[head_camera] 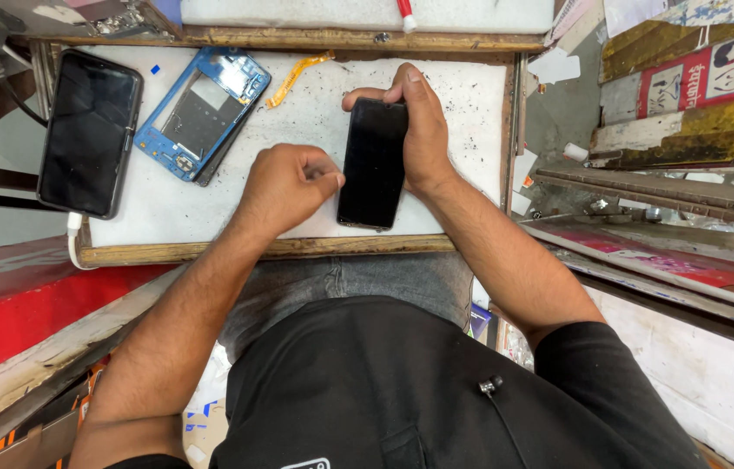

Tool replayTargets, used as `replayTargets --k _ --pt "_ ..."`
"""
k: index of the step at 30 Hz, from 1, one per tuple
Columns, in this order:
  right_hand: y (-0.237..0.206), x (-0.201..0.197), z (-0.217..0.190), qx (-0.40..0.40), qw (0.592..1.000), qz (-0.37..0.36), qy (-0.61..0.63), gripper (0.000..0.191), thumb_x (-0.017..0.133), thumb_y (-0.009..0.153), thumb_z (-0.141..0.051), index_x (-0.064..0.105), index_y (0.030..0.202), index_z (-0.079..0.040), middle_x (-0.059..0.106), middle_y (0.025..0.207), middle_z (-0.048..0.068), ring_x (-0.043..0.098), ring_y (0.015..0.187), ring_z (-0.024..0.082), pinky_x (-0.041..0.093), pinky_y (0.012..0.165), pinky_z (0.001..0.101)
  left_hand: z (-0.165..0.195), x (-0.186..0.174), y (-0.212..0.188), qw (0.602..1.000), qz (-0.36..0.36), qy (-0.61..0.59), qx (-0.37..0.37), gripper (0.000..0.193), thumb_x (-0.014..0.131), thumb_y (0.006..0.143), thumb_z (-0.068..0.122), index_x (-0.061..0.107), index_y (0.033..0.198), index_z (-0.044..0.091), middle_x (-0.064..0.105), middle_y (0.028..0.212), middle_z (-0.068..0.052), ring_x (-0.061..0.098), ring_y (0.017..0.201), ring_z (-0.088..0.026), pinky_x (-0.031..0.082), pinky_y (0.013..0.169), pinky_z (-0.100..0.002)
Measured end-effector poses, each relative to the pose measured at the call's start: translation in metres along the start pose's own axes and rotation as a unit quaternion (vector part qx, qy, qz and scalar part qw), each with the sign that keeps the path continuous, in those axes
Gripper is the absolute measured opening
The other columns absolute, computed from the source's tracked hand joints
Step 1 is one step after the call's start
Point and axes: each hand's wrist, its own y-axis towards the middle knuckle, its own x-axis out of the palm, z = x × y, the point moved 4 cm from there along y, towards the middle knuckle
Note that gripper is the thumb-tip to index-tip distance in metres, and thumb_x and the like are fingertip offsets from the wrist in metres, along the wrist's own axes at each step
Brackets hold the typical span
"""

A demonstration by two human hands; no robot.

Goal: The person cleans the screen of a disassembled smartphone with a cloth and spray, then uses a plastic card to separate the screen from the phone body. The person handles the phone chassis, screen, and internal components on a workbench.

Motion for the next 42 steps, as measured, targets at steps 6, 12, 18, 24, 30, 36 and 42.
replayTargets --k 6,12,18,24,30,36,42 --pt "0.0 -0.002 0.003 -0.001 1.0 -0.015 0.01 0.038 0.039 0.11 -0.052 0.045 0.099 -0.016 0.073 0.106 0.027 0.073 0.084 0.02 0.064 0.066 0.0306 0.013 -0.011 0.018 1.0 0.004 0.0 0.004 0.016 0.077 0.085 0.023 0.08 0.089 0.008 0.078 0.077 -0.005 0.074 0.072 -0.015 0.057 0.069 -0.031" --pt "-0.002 -0.004 0.007 0.012 1.0 -0.02 0.008 0.036 0.037 0.11 -0.05 0.045 0.1 -0.016 0.073 0.106 0.027 0.07 0.077 0.017 0.061 0.059 0.0285 0.008 -0.02 0.012 0.999 -0.03 -0.009 0.023 0.017 0.076 0.087 0.022 0.077 0.096 0.007 0.076 0.079 -0.006 0.072 0.073 -0.014 0.056 0.069 -0.031" --pt "0.0 -0.003 0.005 0.0 1.0 -0.029 -0.001 0.038 0.037 0.111 -0.051 0.044 0.1 -0.016 0.074 0.106 0.027 0.068 0.076 0.016 0.06 0.058 0.028 -0.002 -0.016 0.005 0.998 -0.031 -0.059 -0.007 0.021 0.072 0.09 0.024 0.077 0.09 0.003 0.078 0.077 -0.007 0.074 0.071 -0.012 0.057 0.068 -0.028" --pt "-0.001 -0.006 0.008 0.007 1.0 -0.025 -0.014 0.037 0.036 0.109 -0.051 0.044 0.099 -0.016 0.073 0.105 0.026 0.07 0.076 0.017 0.063 0.059 0.0294 0.002 -0.011 0.011 0.997 0.037 -0.049 0.055 0.021 0.071 0.092 0.021 0.076 0.089 0.001 0.077 0.078 -0.007 0.074 0.07 -0.014 0.057 0.067 -0.03" --pt "-0.002 -0.011 0.014 0.006 1.0 -0.024 0.004 0.039 0.038 0.112 -0.052 0.045 0.101 -0.015 0.074 0.108 0.027 0.068 0.081 0.017 0.061 0.066 0.0297 -0.004 -0.01 0.004 0.999 0.027 -0.01 0.039 0.018 0.073 0.09 0.022 0.077 0.091 0.005 0.077 0.077 -0.007 0.074 0.069 -0.016 0.057 0.066 -0.03" --pt "0.0 -0.009 0.012 0.005 1.0 -0.018 -0.015 0.038 0.038 0.111 -0.052 0.044 0.1 -0.016 0.074 0.106 0.026 0.068 0.078 0.017 0.061 0.062 0.0298 -0.005 -0.004 0.0 0.998 0.031 -0.022 0.048 0.017 0.075 0.088 0.023 0.078 0.09 0.006 0.077 0.076 -0.005 0.073 0.067 -0.014 0.056 0.064 -0.03" --pt "-0.001 -0.005 0.006 -0.003 0.999 -0.026 -0.019 0.037 0.037 0.11 -0.051 0.045 0.099 -0.017 0.073 0.105 0.026 0.071 0.078 0.018 0.063 0.058 0.0301 0.003 -0.005 0.007 0.996 0.046 -0.03 0.068 0.016 0.073 0.089 0.023 0.077 0.091 0.007 0.077 0.078 -0.003 0.073 0.068 -0.013 0.056 0.064 -0.029"
